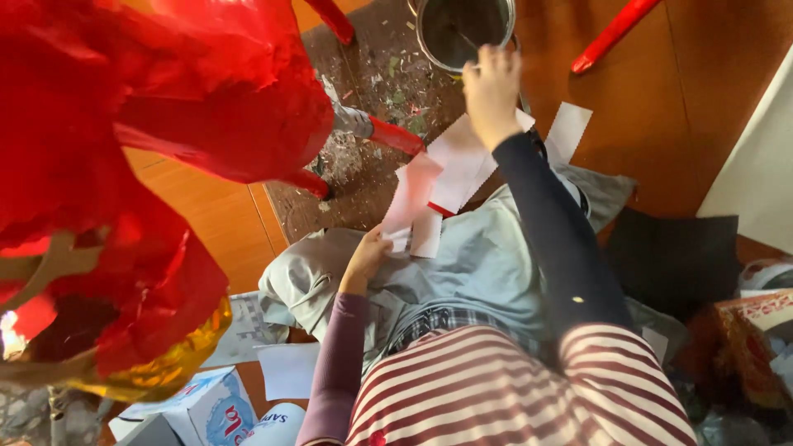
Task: Applying red paper strips to a bamboo lantern frame using glue.
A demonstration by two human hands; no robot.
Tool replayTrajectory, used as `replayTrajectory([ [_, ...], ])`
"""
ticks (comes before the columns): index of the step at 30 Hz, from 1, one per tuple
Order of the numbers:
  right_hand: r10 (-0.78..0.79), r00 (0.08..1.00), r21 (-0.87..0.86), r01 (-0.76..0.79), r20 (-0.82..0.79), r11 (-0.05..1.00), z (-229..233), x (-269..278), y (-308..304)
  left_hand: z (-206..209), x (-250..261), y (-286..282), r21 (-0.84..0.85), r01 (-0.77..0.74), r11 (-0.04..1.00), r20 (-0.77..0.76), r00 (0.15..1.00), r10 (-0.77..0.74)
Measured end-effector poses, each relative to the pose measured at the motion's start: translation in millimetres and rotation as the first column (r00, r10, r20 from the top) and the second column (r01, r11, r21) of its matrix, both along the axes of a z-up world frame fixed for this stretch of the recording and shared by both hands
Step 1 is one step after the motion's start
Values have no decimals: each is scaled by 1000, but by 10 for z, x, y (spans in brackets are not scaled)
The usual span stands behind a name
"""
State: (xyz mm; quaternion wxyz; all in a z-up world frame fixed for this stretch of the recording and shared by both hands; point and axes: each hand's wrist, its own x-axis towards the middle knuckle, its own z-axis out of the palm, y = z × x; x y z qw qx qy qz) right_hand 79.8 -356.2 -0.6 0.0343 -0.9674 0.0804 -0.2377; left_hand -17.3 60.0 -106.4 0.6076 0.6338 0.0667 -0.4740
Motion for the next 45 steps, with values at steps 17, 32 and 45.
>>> replayTrajectory([
  [17,238,950,967,156,-203,200,-762,-445,100,628,841,-482,-434,-561,705,-19,788,615],
  [32,243,969,803,186,-53,-567,135,-1484,497,-982,560,-544,-285,-758,587,-255,650,716],
  [45,369,806,463,-135,-463,876,-782,-938,1669,-961,106,-542,-132,-693,709,-245,716,654],
])
